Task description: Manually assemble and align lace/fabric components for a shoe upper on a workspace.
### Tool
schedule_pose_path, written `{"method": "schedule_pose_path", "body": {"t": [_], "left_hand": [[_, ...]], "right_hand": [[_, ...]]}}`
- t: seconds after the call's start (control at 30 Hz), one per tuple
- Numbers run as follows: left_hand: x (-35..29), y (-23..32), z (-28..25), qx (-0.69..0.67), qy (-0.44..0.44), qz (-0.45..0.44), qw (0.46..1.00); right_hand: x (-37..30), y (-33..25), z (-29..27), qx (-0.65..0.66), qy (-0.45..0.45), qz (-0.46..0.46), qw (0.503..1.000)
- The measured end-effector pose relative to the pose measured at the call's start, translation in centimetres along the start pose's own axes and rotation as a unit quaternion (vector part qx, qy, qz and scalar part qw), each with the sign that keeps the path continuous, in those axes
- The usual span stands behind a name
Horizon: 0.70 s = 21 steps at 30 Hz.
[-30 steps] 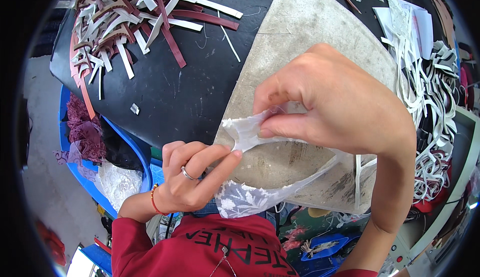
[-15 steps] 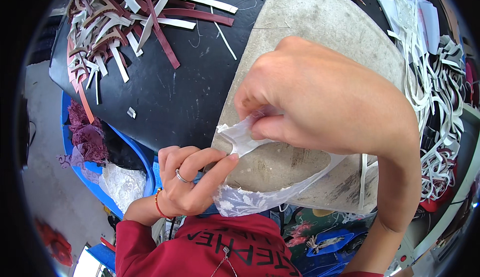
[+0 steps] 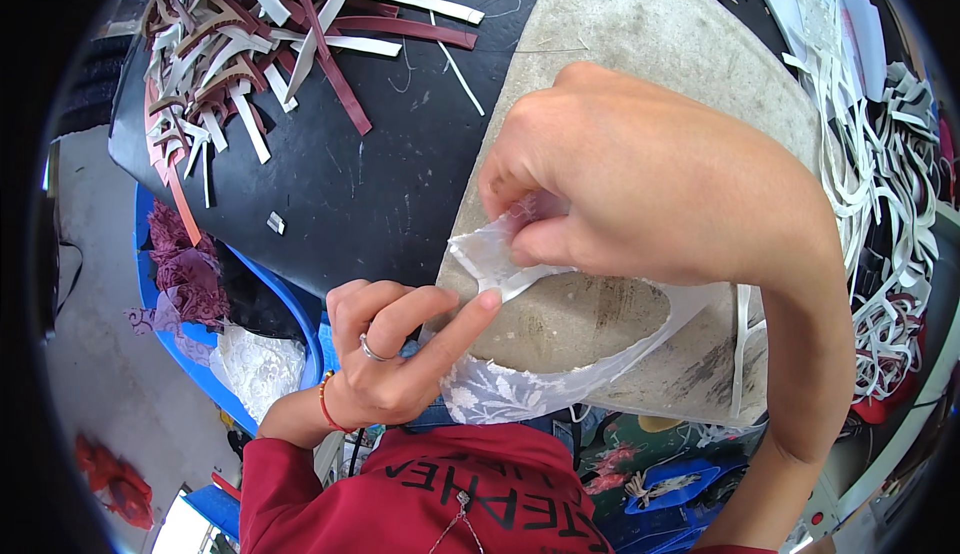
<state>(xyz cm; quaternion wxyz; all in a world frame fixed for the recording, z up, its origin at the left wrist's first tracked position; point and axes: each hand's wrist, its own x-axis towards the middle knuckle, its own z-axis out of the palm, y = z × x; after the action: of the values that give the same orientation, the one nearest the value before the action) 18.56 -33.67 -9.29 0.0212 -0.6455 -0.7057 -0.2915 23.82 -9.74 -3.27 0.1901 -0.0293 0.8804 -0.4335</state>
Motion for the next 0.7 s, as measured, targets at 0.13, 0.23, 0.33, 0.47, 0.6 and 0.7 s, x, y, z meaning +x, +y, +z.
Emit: {"method": "schedule_pose_path", "body": {"t": [0.13,0.23,0.33,0.47,0.6,0.7], "left_hand": [[0.1,0.0,0.1,0.004,-0.001,-0.005,1.0],[0.0,-0.2,0.3,0.012,0.0,0.0,1.0],[-0.2,-0.2,0.1,0.014,0.0,0.001,1.0],[-0.1,-0.2,0.6,0.014,0.003,0.004,1.0],[0.0,-0.3,0.1,0.021,-0.029,0.011,0.999],[-0.3,-0.4,0.2,0.014,-0.03,0.006,0.999]], "right_hand": [[0.1,0.1,0.2,0.007,0.007,0.0,1.0],[0.1,0.0,0.1,0.01,0.003,0.017,1.0],[0.3,-0.1,0.2,0.004,0.005,0.022,1.0],[0.2,1.0,0.9,-0.027,0.051,-0.02,0.998],[0.7,0.6,1.1,-0.009,0.053,0.007,0.999],[1.1,0.6,0.9,0.008,0.032,0.029,0.999]]}}
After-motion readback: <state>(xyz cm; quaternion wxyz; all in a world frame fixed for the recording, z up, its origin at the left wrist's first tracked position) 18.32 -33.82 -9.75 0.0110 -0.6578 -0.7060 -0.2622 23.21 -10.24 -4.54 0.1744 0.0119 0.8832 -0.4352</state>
